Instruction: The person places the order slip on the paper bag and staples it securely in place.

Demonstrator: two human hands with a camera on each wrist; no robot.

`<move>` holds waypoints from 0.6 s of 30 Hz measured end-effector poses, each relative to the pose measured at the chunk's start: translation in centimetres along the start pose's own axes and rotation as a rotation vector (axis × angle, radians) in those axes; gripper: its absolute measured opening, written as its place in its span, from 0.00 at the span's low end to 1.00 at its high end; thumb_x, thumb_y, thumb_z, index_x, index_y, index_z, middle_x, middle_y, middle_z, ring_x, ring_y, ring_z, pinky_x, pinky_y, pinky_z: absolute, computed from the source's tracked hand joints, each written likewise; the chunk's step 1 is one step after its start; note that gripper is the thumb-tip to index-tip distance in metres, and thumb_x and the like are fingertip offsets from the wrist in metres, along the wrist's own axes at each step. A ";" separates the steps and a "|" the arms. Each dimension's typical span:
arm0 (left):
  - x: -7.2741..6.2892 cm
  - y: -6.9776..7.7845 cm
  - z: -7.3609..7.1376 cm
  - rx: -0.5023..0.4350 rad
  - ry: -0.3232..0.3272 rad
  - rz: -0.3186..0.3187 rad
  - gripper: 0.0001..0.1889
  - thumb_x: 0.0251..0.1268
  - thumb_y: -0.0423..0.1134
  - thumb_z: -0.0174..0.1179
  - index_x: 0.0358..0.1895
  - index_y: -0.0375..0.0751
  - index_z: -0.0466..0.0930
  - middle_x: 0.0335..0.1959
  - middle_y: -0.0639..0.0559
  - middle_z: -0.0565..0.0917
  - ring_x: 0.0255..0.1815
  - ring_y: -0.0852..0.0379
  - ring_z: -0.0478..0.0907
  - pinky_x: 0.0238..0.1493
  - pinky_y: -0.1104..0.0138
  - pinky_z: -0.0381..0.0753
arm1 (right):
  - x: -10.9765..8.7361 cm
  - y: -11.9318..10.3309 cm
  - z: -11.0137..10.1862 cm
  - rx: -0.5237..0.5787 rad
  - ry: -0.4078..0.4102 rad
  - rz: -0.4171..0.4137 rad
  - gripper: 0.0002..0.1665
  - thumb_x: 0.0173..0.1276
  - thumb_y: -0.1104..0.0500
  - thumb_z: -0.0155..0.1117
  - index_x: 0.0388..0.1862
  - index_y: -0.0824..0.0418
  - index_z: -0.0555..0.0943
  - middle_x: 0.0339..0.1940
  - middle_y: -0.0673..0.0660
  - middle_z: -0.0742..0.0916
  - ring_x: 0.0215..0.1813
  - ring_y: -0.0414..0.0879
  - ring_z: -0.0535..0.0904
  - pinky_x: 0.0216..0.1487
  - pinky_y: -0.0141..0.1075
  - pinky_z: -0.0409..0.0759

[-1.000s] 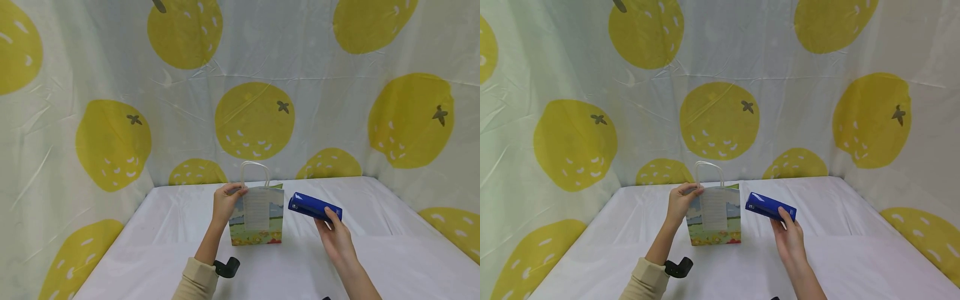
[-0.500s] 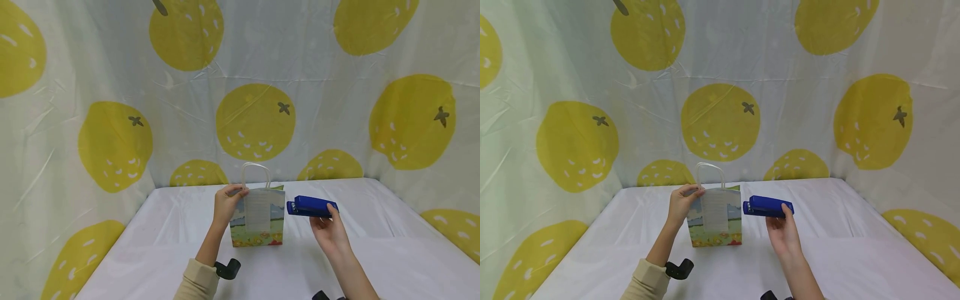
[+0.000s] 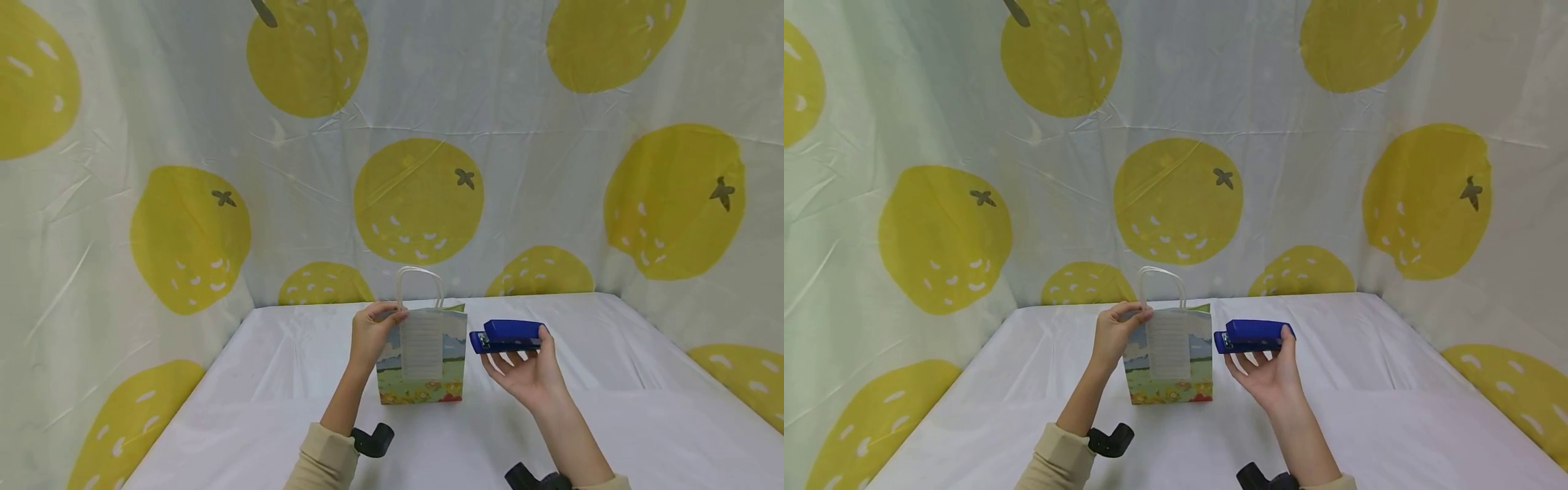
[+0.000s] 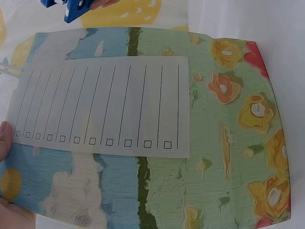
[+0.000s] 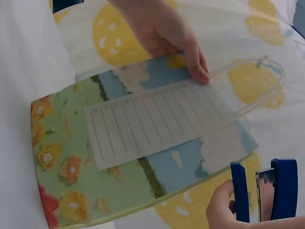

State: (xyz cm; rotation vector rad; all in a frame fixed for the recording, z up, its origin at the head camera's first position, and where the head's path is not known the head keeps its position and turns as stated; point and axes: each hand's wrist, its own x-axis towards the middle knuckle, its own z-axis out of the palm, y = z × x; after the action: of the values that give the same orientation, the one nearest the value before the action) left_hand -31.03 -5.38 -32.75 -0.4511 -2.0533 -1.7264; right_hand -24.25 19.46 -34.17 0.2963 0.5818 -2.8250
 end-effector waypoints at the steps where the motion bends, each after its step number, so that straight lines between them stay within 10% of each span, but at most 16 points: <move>1: 0.0 0.1 0.0 -0.004 -0.002 -0.003 0.08 0.48 0.35 0.66 0.33 0.35 0.85 0.34 0.41 0.84 0.38 0.56 0.78 0.40 0.71 0.77 | 0.0 0.0 0.1 -0.005 -0.007 0.005 0.37 0.59 0.30 0.48 0.62 0.35 0.47 0.51 0.45 0.72 0.62 0.42 0.59 0.59 0.43 0.71; 18: -1.1 3.3 -0.4 0.020 -0.015 0.001 0.08 0.50 0.31 0.64 0.34 0.30 0.84 0.35 0.37 0.83 0.38 0.52 0.78 0.40 0.70 0.77 | -0.4 0.1 3.4 -0.155 -0.159 -0.088 0.38 0.72 0.44 0.36 0.69 0.40 0.28 0.69 0.51 0.43 0.73 0.47 0.41 0.72 0.43 0.43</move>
State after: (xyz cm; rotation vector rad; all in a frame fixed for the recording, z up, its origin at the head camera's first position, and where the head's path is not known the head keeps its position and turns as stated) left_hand -28.37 -5.21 -30.46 -0.4602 -2.0787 -1.7055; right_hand -24.35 18.01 -31.02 0.0181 0.7907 -2.8308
